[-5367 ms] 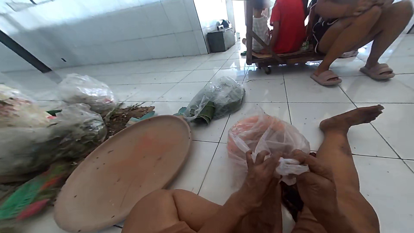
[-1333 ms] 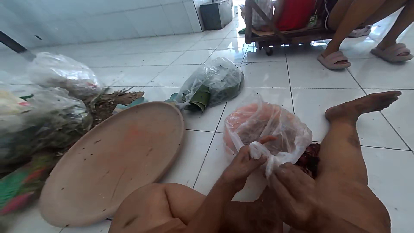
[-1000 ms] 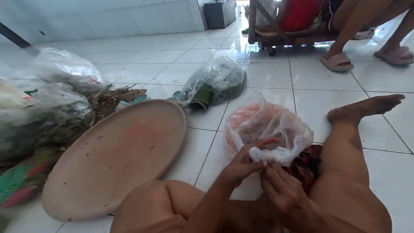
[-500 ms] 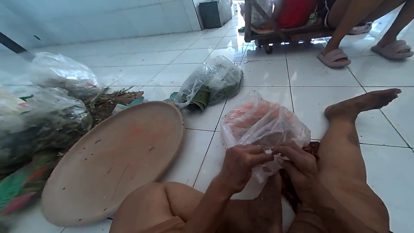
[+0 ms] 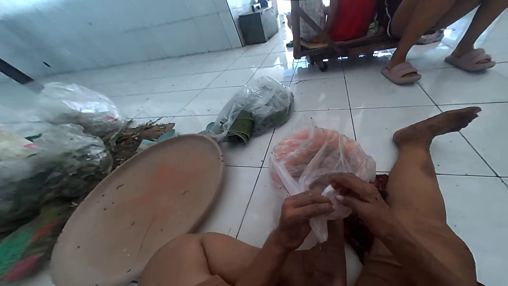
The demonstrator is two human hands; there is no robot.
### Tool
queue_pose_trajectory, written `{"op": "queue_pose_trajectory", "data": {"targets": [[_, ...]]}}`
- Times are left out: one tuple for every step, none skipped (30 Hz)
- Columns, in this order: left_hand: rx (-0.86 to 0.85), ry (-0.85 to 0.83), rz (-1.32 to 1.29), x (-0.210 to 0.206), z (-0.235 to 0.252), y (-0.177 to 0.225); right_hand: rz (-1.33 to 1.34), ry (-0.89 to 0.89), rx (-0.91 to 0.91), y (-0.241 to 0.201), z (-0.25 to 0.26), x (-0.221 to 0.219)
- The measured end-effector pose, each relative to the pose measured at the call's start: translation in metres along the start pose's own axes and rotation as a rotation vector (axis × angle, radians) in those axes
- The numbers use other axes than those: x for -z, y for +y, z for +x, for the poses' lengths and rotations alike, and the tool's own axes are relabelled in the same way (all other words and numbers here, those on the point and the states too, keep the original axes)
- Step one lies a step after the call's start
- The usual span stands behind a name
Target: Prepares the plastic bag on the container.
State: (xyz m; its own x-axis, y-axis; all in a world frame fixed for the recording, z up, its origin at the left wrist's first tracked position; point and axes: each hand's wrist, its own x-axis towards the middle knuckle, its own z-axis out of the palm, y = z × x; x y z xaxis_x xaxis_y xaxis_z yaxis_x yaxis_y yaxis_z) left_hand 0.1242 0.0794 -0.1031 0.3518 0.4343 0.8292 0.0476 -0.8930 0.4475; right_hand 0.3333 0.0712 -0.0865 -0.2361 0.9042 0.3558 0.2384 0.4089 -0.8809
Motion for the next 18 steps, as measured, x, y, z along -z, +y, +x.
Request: {"op": "queue_pose_trajectory", "data": {"targets": [[0.009,-0.007,-0.020,-0.001,0.000,0.000,0.084,-0.015,-0.021,0.001,0.000,0.002],[0.022,-0.010,-0.041,-0.002,0.000,0.001,0.143,-0.024,-0.023,0.002,0.000,0.003],[0.040,-0.013,-0.058,-0.003,0.001,0.002,0.165,-0.031,-0.005,0.002,0.000,0.004],[0.054,-0.019,-0.077,-0.004,0.002,0.004,0.159,-0.030,0.026,0.001,0.000,0.004],[0.067,-0.028,-0.094,-0.005,0.003,0.006,0.129,-0.028,0.059,0.001,0.000,0.004],[0.079,-0.041,-0.110,-0.006,0.004,0.007,0.086,-0.030,0.091,0.000,0.001,0.002],[0.091,-0.056,-0.121,-0.007,0.005,0.009,0.047,-0.030,0.118,0.000,0.001,0.001],[0.104,-0.068,-0.127,-0.008,0.005,0.010,0.015,-0.028,0.138,0.001,0.001,-0.001],[0.114,-0.076,-0.134,-0.008,0.005,0.010,-0.031,-0.019,0.158,0.001,0.000,-0.003],[0.121,-0.083,-0.143,-0.009,0.005,0.010,-0.092,-0.001,0.177,0.001,-0.001,-0.005],[0.126,-0.091,-0.152,-0.009,0.006,0.010,-0.175,0.024,0.208,0.001,-0.001,-0.007],[0.132,-0.098,-0.156,-0.008,0.006,0.010,-0.270,0.056,0.250,0.001,-0.002,-0.009],[0.138,-0.097,-0.157,-0.008,0.006,0.010,-0.361,0.096,0.298,0.001,-0.002,-0.011],[0.145,-0.089,-0.163,-0.007,0.006,0.011,-0.437,0.138,0.339,0.001,-0.002,-0.013],[0.157,-0.071,-0.169,-0.006,0.005,0.011,-0.497,0.174,0.368,0.001,-0.001,-0.013],[0.168,-0.047,-0.168,-0.005,0.005,0.012,-0.543,0.214,0.393,0.001,0.000,-0.012],[0.174,-0.015,-0.162,-0.004,0.005,0.012,-0.578,0.244,0.403,0.000,0.000,-0.011],[0.176,0.025,-0.156,-0.004,0.005,0.012,-0.605,0.267,0.404,-0.001,0.001,-0.009]]}}
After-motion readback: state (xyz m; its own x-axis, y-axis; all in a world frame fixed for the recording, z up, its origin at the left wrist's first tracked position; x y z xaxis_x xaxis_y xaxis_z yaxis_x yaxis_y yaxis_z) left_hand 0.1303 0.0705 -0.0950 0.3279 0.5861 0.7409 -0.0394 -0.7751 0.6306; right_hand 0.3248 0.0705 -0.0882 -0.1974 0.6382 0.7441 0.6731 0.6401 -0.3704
